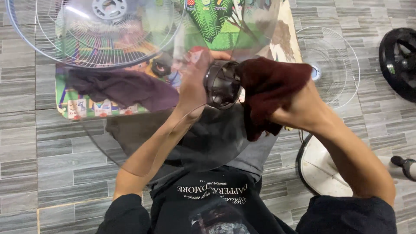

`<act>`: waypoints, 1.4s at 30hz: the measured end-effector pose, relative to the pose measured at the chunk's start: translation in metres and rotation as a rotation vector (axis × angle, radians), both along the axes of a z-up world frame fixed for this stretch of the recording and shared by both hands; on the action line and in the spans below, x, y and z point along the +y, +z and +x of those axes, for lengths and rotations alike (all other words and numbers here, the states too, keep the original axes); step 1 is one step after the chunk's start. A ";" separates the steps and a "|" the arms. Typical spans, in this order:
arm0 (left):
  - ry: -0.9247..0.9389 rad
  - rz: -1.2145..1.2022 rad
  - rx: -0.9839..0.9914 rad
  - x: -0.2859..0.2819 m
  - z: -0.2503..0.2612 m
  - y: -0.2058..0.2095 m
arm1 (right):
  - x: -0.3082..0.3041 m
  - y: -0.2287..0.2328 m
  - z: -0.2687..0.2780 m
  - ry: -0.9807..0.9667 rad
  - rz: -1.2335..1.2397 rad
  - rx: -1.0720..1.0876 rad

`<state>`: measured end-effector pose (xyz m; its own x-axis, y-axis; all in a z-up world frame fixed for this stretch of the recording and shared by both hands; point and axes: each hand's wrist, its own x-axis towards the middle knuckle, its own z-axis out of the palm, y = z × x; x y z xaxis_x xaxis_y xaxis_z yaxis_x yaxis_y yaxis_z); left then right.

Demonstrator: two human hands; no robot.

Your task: Cleaning a fan blade assembly using a cloth and a small brush

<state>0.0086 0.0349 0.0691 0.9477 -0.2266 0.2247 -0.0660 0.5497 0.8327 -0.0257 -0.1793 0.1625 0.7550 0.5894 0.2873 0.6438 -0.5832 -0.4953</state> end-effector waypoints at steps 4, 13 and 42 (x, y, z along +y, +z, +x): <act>-0.203 -0.058 -0.026 -0.007 0.003 -0.004 | 0.017 0.017 -0.004 -0.055 -0.327 0.018; 0.086 0.361 -0.167 -0.008 -0.013 0.017 | 0.034 0.028 -0.016 -0.139 -0.613 -0.208; 0.177 0.396 -0.327 0.001 -0.004 0.002 | 0.029 -0.017 -0.017 -0.172 -0.599 -0.598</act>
